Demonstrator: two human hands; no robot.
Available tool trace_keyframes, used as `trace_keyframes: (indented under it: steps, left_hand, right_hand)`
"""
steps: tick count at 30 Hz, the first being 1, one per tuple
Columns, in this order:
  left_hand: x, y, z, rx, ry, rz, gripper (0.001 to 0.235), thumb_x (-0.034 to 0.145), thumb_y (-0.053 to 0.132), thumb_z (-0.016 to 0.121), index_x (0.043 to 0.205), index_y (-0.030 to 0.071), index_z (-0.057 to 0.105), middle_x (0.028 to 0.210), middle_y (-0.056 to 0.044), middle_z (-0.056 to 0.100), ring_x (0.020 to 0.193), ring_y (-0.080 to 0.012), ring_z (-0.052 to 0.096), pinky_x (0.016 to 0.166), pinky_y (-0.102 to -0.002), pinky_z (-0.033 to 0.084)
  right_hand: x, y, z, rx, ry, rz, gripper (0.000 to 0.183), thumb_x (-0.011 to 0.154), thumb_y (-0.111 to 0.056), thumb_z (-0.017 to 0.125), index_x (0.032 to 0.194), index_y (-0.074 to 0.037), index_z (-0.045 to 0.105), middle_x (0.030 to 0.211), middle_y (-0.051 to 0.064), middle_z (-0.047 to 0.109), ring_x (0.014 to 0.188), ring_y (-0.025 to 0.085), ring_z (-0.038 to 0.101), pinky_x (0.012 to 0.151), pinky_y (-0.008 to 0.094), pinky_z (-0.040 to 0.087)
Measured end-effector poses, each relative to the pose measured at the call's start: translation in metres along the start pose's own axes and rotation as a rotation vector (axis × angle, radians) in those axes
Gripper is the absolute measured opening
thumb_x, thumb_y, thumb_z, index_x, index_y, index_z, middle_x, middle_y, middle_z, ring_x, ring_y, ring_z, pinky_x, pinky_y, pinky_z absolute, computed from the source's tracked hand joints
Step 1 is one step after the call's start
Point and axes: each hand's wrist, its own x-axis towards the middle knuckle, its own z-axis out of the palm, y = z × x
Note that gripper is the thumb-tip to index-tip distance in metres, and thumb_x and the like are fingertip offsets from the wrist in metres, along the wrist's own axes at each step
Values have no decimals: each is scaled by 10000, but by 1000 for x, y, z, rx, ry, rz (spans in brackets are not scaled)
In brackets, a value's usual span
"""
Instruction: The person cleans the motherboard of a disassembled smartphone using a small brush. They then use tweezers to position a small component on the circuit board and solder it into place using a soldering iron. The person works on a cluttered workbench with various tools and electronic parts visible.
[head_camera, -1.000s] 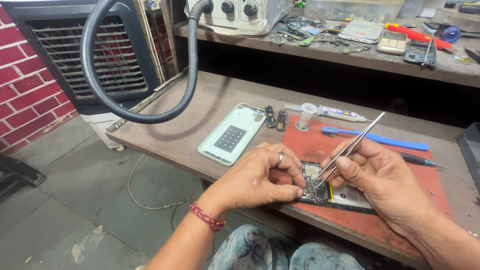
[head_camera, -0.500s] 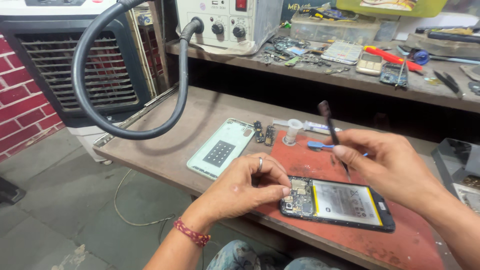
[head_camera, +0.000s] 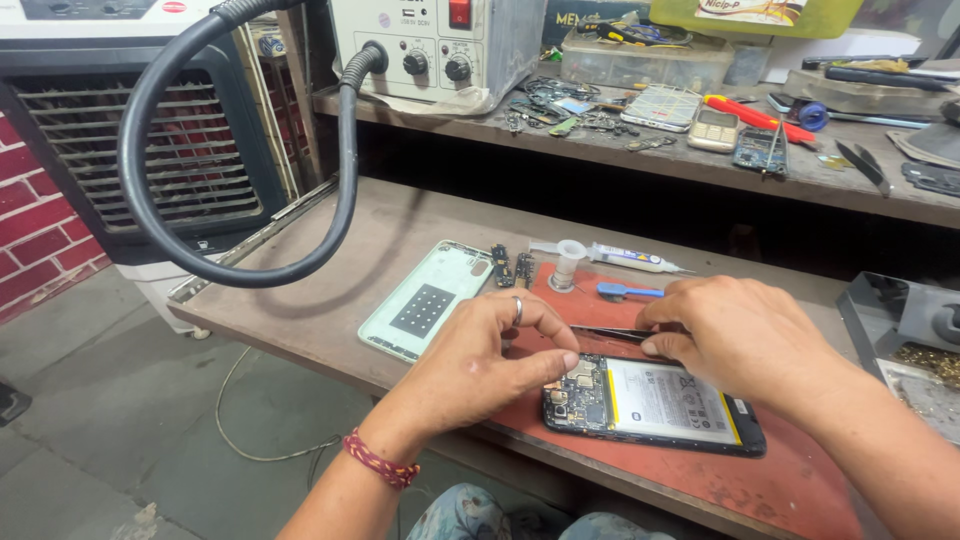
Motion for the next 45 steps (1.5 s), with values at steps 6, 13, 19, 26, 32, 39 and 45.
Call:
trace_keyframes:
  steps: [6,13,19,26,32,39,45]
  left_hand:
    - [14,14,6,21,-35,125,185,822,270,772,915,111,784,945,-43,773,952,-175,725,907,-343,524]
    - [38,31,36,-41,-93,265,179,821,259,797,904,101,785,977,-41,783,987,-168,726,902,-342,546]
    - [45,41,60,-61,-169,264,164,821,239,794,919,107,788,960,-49,765,970,-172,726,909,-331,551]
    - [54,58,65,56,-152,360,148,791,233,805,880,116,792,901,-51,750,896,-188,693,810,-340,539]
    - [58,72,64,44,-161,321,151,791,237,789,887,121,795,869,-45,730,817,-166,665,733,-321,521]
    - [57,73,70,27,-172,364,152,797,243,792,891,122,790,869,-51,734,810,-170,644,716,-321,507]
    - [52,68,70,29,-151,349,159,792,246,798,881,115,781,919,-44,762,897,-179,680,778,-325,531]
  right_hand:
    - [-18,19,12,285,207,74,319,802,-400,787,1093,-268,793,988,4,775,911,239,750,781,406,578]
    - [-53,105,55,850,442,434,304,942,-319,759,973,-32,662,789,115,686,686,218,631,618,350,487]
    - [-85,152,72,1131,605,620,374,927,-298,731,1097,-27,537,834,56,660,701,126,628,563,275,487]
    - [-91,156,61,1031,872,532,437,1012,-243,697,1281,-44,416,871,66,629,635,128,598,491,270,474]
    - [-108,144,37,777,1093,399,242,1128,-250,616,1186,-32,528,849,52,641,669,105,627,569,258,496]
    - [-123,146,39,351,1113,447,291,1127,-340,646,1135,-50,614,783,74,653,682,211,660,667,375,515]
    - [-117,143,51,351,1012,521,249,1053,-386,661,1109,-143,647,705,69,652,673,280,686,639,431,515]
